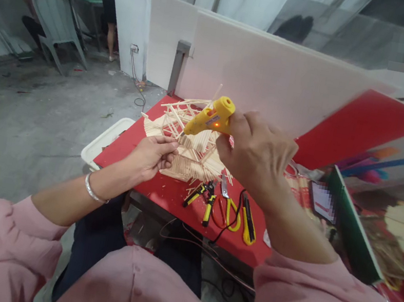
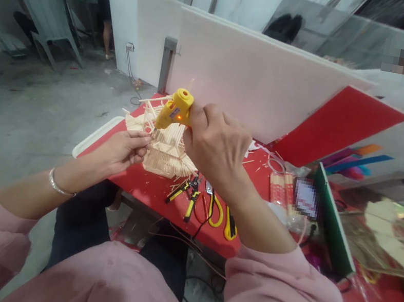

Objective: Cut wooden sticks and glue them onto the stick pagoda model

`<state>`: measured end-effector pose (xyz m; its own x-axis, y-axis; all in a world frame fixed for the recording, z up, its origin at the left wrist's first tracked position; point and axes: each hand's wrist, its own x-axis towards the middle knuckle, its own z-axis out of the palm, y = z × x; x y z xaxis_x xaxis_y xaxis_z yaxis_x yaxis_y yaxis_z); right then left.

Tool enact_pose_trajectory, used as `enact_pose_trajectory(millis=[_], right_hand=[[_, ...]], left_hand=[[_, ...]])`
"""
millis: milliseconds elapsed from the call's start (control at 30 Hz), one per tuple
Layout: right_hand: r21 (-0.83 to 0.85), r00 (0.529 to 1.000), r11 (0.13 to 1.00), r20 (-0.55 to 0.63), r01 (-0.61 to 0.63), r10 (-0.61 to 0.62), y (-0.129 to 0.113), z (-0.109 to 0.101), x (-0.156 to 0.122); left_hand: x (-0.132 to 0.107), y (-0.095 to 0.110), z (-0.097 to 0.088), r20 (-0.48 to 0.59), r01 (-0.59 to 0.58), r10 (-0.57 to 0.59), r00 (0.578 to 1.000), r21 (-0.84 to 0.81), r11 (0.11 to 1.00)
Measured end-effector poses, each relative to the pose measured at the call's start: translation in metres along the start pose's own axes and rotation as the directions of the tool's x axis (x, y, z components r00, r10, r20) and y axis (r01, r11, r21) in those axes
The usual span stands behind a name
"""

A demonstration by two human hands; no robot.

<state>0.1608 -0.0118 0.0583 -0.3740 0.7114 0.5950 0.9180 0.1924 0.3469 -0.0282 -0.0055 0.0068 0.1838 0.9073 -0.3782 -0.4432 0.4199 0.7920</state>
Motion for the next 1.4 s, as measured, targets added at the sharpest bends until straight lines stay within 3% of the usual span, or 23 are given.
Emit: enact_pose_trajectory(millis=[400,667,1400], right_hand=[[-0.044,1.000,0.999,-0.023,-0.001,0.000,0.002,0.002,-0.001],[-0.009,1.000,1.000,-0.031,0.001,-0.001,0.003,0.005,-0.002],[-0.015,1.000,1.000,-0.005,-0.016,0.016,0.002,0.001,-0.001]], left_hand=[[0.006,-0.001,-0.005,0.067,-0.011,0.016,0.998,-0.078,0.997],[0.007,0.005,-0.003,0.030,0.063,-0.060,0.998,-0.077,0.995],[0.006,0.007,-0.003,0.064,0.067,-0.065,0.996,-0.030,0.997]])
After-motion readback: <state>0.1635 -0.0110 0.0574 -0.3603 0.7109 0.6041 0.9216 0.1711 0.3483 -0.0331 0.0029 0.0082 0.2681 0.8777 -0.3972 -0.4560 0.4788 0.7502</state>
